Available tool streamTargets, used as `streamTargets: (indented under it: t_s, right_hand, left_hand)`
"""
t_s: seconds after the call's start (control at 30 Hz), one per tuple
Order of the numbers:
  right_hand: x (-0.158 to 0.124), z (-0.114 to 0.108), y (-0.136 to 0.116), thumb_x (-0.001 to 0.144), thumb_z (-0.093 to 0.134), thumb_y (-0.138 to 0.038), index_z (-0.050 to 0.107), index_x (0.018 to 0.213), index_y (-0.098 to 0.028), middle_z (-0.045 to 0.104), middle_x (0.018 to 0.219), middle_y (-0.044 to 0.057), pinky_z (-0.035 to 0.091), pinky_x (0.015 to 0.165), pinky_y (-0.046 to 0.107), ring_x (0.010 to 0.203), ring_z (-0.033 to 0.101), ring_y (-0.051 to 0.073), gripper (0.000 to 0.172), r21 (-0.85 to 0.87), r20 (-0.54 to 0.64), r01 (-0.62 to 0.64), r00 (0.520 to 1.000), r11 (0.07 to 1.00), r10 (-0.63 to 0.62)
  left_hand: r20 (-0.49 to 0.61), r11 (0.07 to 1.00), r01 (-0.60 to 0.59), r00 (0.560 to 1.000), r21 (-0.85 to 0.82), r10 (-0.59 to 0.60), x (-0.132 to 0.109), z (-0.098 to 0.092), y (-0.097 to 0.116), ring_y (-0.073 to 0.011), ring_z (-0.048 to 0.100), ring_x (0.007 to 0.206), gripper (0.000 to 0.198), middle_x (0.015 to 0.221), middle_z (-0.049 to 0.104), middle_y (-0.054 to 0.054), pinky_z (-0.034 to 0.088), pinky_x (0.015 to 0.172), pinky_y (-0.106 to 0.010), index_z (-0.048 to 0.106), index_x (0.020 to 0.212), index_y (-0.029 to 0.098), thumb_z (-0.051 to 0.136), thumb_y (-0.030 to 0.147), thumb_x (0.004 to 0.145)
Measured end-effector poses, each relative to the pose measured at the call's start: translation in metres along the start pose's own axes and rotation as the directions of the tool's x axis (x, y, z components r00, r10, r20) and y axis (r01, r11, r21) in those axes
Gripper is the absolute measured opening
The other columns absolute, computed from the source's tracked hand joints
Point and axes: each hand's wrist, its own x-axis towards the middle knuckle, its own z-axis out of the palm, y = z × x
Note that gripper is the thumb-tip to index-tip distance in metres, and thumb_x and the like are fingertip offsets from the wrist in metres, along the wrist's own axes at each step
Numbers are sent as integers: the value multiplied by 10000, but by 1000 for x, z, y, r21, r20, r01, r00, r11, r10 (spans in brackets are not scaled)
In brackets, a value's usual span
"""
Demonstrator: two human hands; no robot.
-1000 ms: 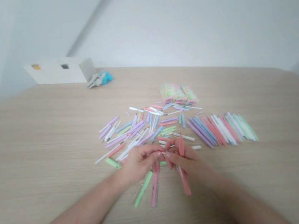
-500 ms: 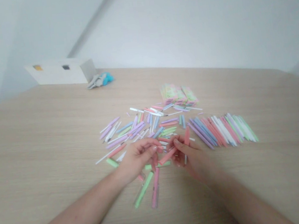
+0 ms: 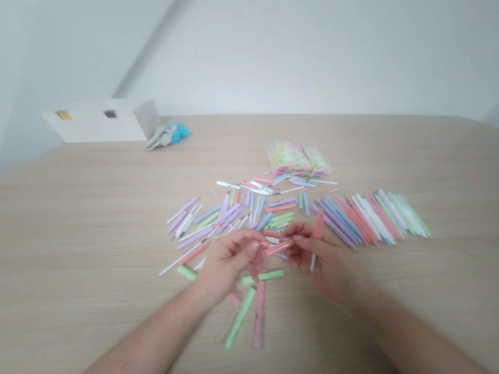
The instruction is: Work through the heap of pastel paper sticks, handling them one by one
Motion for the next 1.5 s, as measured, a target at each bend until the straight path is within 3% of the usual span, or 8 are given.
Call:
streamTargets:
  t_s: [0.3,0.5,0.63,0.97,1.3,1.4,1.43,1.5]
  right_hand:
    - [0,0,6,751,677,-225,674,838,-178,603,702,0,442,551,193,630,545,93,99,7,62,-6,998,1000,6]
    - [0,1,6,778,663,-237,663,855,-180,600,716,2,440,566,206,636,539,98,97,-8,103,-11,995,1000,12]
    - [1,0,8,779,669,-245,662,855,-177,608,732,6,444,577,209,650,546,100,103,-11,111,-22,994,1000,23]
    - [3,-2,6,690,707,-175,682,808,-144,670,796,27,484,583,200,672,602,109,124,74,-27,-16,999,997,18]
    - [15,-8,16,650,721,-135,670,760,-150,662,687,9,480,554,175,640,614,98,121,141,-243,69,969,988,-33]
    - [18,-9,17,632,724,-133,664,742,-157,661,685,2,469,536,178,630,606,98,128,111,-267,100,961,989,-67]
    - [18,-9,17,628,725,-132,665,746,-157,661,685,3,465,532,180,628,604,99,135,108,-260,92,964,990,-61]
    - [19,-11,17,629,724,-141,667,758,-155,658,678,6,458,529,185,626,600,102,142,103,-246,68,968,992,-41]
  left_hand:
    - [91,975,-82,994,209,64,-3,4,8,-84,564,592,148,789,632,-23,467,537,-166,621,925,146,584,269,852]
    - [209,916,-202,969,347,134,-7,2,5,-141,621,829,309,1133,610,-98,509,641,-207,572,1204,217,458,213,916]
    - [233,924,-189,966,332,114,-7,3,5,-135,633,754,315,1005,641,-90,522,623,-220,606,1182,207,416,227,932]
    - [6,994,-33,999,99,32,-2,4,4,-88,550,413,284,566,613,23,405,384,-143,465,1011,167,549,398,869]
    - [-173,999,-41,984,-6,39,3,1,9,-43,477,386,278,719,675,-13,315,342,-121,463,909,170,619,383,823]
    - [175,996,28,985,-90,-12,-13,14,22,-108,598,475,230,722,670,-18,431,422,-181,453,921,198,562,391,860]
    - [356,990,127,929,-62,-97,-21,22,22,-134,633,546,192,716,665,-25,465,484,-211,454,932,205,515,381,886]
    - [643,966,195,721,168,-258,-37,38,13,-146,631,560,128,635,623,-10,468,517,-229,497,874,205,453,320,907]
